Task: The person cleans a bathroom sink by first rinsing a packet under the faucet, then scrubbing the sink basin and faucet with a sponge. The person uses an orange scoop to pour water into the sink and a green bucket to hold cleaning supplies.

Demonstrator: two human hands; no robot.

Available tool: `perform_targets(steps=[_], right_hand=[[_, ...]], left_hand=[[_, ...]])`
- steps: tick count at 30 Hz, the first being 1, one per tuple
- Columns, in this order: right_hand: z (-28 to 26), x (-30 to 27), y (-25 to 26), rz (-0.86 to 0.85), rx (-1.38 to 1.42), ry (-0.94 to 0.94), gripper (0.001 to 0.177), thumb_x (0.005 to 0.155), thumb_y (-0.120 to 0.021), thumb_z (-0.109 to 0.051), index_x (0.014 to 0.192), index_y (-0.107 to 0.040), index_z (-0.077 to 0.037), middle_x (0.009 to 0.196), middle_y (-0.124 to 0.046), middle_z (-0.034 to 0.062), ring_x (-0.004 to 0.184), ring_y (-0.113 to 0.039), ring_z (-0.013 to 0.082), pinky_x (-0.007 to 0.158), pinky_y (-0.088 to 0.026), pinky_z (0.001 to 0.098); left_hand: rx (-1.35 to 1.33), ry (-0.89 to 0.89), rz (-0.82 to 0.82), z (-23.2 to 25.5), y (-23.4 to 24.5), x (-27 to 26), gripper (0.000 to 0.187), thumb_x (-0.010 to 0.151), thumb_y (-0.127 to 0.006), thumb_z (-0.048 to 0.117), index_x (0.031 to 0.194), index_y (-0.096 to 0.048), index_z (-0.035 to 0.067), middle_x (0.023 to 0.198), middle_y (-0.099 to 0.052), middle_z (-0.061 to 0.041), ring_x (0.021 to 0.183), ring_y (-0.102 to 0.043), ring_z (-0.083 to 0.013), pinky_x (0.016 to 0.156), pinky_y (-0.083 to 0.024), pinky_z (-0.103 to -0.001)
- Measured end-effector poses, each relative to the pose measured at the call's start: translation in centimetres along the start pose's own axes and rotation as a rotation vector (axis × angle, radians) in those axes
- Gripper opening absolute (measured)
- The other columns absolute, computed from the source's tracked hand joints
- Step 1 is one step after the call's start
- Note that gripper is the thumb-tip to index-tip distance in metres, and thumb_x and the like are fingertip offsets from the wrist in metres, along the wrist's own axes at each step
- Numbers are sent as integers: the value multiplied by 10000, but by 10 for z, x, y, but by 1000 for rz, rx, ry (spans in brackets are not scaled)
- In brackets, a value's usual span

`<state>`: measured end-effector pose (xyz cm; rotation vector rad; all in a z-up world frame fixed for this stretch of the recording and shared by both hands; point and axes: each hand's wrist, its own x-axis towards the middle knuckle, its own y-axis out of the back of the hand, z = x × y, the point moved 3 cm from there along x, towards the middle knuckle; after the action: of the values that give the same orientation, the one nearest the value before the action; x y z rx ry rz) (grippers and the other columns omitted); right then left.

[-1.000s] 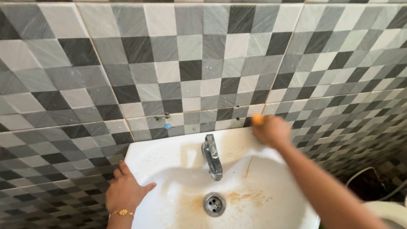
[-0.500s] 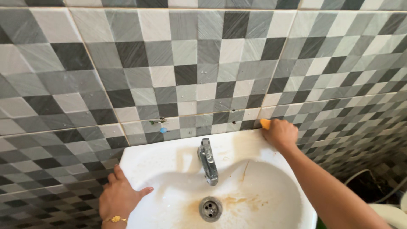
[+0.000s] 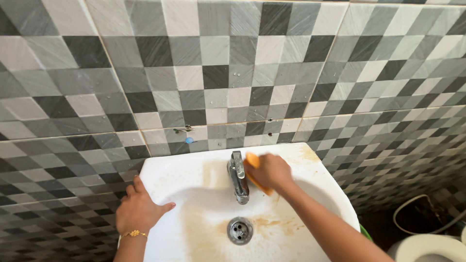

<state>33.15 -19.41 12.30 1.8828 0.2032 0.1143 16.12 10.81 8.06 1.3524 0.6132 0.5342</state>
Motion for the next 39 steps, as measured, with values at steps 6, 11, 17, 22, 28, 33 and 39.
perform_targets(steps=[6,11,17,22,28,33,39], right_hand=[[56,25,34,105,-181,-213,650,819,-662,-702,926,-800,-76,892,-788,133,855,-778,287,777,-602,418],[21,26,-3,85,-148,-57,563,803,-720,-606,963,-767,-68,932,-764,162,869,-754,317,755,-596,443],[56,9,11,52,-256,14,517,802,-720,-570,998,-779,-96,972,-765,152,909,-756,320,798,-598,447],[106,25,54,115,-297,-130,488,812,-730,-539,1024,-775,-102,1011,-772,153,945,-749,326,809,-598,448],[24,57,0,86,-47,38,426,789,-776,-481,949,-765,-87,962,-760,178,913,-742,351,822,-584,468],[3,68,9,77,-112,193,474,719,-800,-538,1020,-764,-174,947,-749,154,900,-725,340,792,-568,457],[122,63,61,118,-359,2,521,796,-728,-607,1012,-767,-135,949,-771,126,886,-736,316,776,-587,446]], left_hand=[[-15,1,-10,0,2,-3,1384,594,-883,703,1602,-198,47,1401,-538,-160,1168,-659,-319,890,-613,-372],[-17,2,-14,-1,2,-1,1389,592,-889,705,1595,-192,45,1411,-522,-169,1175,-643,-330,899,-600,-377],[-32,19,-6,-4,2,-7,1382,584,-891,697,1603,-206,61,1404,-538,-149,1166,-653,-313,899,-599,-378],[-28,14,7,-3,2,-5,1378,574,-894,698,1599,-223,65,1393,-547,-137,1155,-661,-304,900,-602,-367],[-21,28,4,-3,-1,0,1376,579,-885,718,1597,-214,80,1404,-536,-145,1176,-651,-310,888,-612,-375],[-33,23,23,-4,-6,5,1390,565,-885,718,1610,-220,87,1381,-566,-146,1178,-662,-325,898,-616,-406],[-2,10,19,-2,-9,4,1399,568,-857,757,1615,-220,82,1408,-557,-166,1188,-663,-331,881,-621,-419]])
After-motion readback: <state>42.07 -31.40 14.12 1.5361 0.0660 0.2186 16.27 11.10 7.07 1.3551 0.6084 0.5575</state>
